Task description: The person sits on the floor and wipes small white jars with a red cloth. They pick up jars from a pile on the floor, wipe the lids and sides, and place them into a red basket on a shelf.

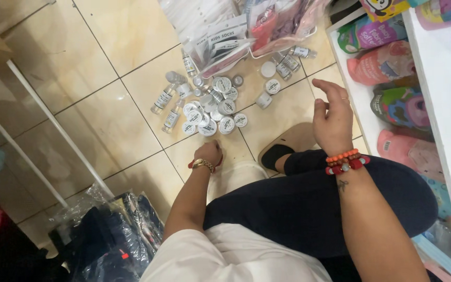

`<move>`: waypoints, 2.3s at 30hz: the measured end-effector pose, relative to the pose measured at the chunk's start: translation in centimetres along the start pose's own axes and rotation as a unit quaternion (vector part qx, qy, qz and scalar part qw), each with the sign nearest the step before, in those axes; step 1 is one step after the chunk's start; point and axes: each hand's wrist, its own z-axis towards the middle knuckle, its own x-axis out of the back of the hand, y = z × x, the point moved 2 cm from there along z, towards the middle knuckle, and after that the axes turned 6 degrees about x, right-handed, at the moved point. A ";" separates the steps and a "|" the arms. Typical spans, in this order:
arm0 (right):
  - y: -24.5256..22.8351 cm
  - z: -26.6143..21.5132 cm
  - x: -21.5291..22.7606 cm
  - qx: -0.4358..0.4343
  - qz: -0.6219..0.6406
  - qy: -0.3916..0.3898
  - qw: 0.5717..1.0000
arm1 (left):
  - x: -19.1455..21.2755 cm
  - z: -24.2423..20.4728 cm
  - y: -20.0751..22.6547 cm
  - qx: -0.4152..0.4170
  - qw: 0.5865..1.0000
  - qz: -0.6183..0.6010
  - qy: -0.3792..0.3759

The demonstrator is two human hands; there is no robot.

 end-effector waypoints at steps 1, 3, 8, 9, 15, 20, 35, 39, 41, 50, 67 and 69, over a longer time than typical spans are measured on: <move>0.0 0.1 0.1 -0.001 -0.002 0.001 1.000 | -0.1 0.0 -0.1 -0.002 1.000 0.000 -0.001; -0.4 0.3 0.9 0.061 -0.003 0.125 0.990 | -0.2 0.1 -0.1 -0.002 1.000 -0.002 0.007; 0.3 0.1 2.2 0.086 -0.001 0.238 0.967 | -1.3 1.5 0.2 -0.008 1.000 -0.004 0.004; 0.6 0.1 2.3 0.078 0.002 0.256 0.964 | -1.7 1.9 0.1 -0.013 1.000 0.006 0.016; -0.5 0.1 2.1 0.073 0.021 0.247 0.966 | 1.2 -1.5 2.3 -0.004 0.996 -0.071 0.048; -0.7 0.2 2.0 0.073 0.028 0.240 0.968 | 5.3 -5.0 5.1 -0.005 0.983 -0.177 0.052; -1.7 0.3 1.6 0.039 0.037 0.205 0.977 | 3.5 2.2 10.4 -0.017 0.987 -0.145 0.063; -1.7 0.2 1.6 0.021 0.045 0.194 0.980 | 3.0 3.5 12.2 -0.010 0.991 -0.122 0.060; -1.8 0.2 1.7 0.018 0.048 0.193 0.980 | 2.8 3.8 12.5 -0.011 0.989 -0.129 0.064; -2.9 0.6 1.6 0.021 0.070 0.187 0.980 | 7.9 -1.2 9.5 0.063 0.952 -0.263 0.143; -3.0 0.6 1.2 0.011 0.093 0.147 0.985 | 3.6 8.7 6.0 0.150 0.937 -0.265 0.171; -2.9 0.6 1.1 0.012 0.097 0.139 0.985 | 2.7 10.6 5.1 0.140 0.925 -0.316 0.158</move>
